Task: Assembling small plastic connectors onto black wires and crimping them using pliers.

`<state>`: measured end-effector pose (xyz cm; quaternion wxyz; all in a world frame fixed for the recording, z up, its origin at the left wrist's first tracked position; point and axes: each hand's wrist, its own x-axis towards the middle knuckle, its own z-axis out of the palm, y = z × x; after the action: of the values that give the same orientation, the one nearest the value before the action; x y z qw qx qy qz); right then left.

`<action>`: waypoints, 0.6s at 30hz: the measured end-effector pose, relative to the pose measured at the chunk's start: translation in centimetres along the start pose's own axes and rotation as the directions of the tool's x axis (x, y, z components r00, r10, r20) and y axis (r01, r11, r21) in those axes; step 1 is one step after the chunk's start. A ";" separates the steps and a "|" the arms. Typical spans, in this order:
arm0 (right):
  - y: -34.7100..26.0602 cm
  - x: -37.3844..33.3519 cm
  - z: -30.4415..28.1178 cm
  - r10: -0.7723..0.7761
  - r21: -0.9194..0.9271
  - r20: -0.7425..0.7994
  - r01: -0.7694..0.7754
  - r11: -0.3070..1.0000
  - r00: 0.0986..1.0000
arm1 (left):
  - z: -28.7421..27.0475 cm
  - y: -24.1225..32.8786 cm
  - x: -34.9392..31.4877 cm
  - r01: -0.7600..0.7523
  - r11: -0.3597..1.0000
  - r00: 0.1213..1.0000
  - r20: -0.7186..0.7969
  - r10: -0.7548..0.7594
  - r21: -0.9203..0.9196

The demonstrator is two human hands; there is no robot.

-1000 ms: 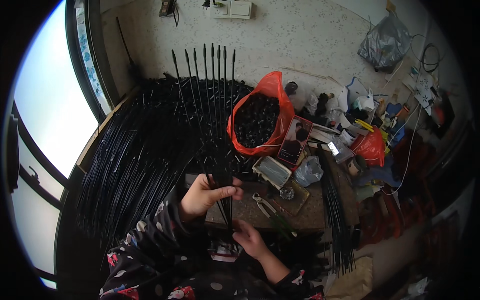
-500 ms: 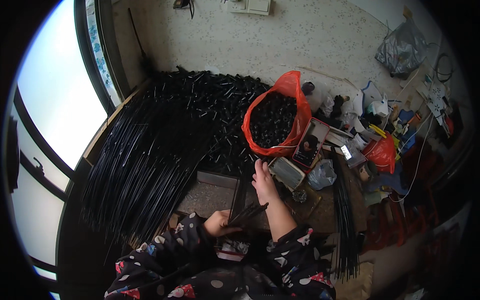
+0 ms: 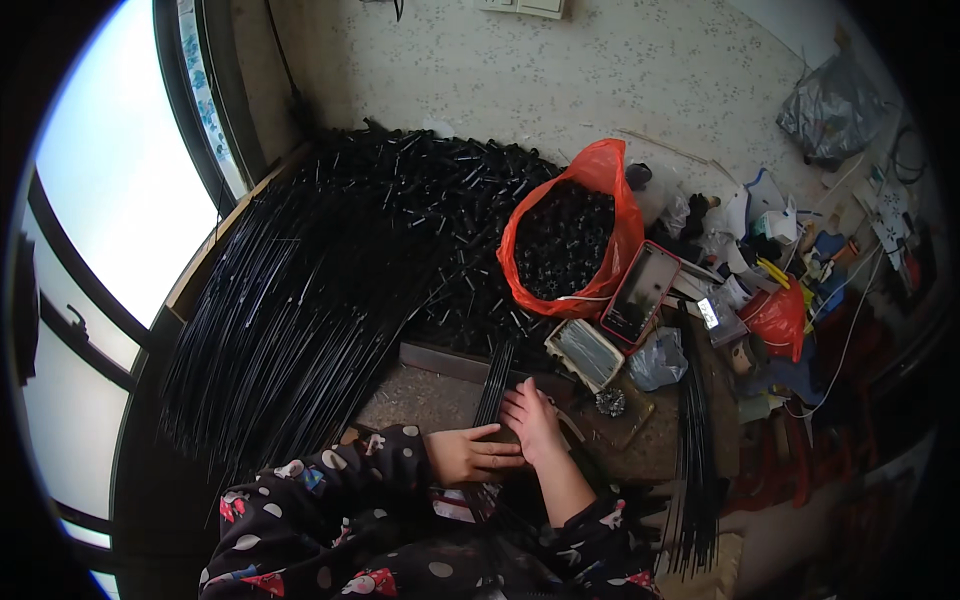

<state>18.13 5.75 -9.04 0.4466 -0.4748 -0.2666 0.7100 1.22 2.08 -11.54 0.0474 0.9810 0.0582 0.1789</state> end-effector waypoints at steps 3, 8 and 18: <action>-0.1 2.0 0.9 0.304 0.082 0.261 -0.335 0.939 0.916 | 0.3 -0.6 -0.1 -0.095 0.995 0.995 0.029 0.094 0.016; -3.0 -0.7 3.0 -0.372 -0.269 0.254 0.435 0.859 0.893 | -1.2 -0.6 0.2 0.114 0.955 0.985 -0.097 -0.145 -0.273; -3.2 -9.3 2.6 -0.323 -0.523 0.573 0.640 0.563 0.753 | -0.8 -1.1 -0.2 0.173 0.770 0.940 -0.132 -0.316 -0.614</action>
<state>18.38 -0.91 -1.38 0.3486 -0.3497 -0.7219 0.4848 0.66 3.23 -10.98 0.3677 0.8731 0.1322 0.2914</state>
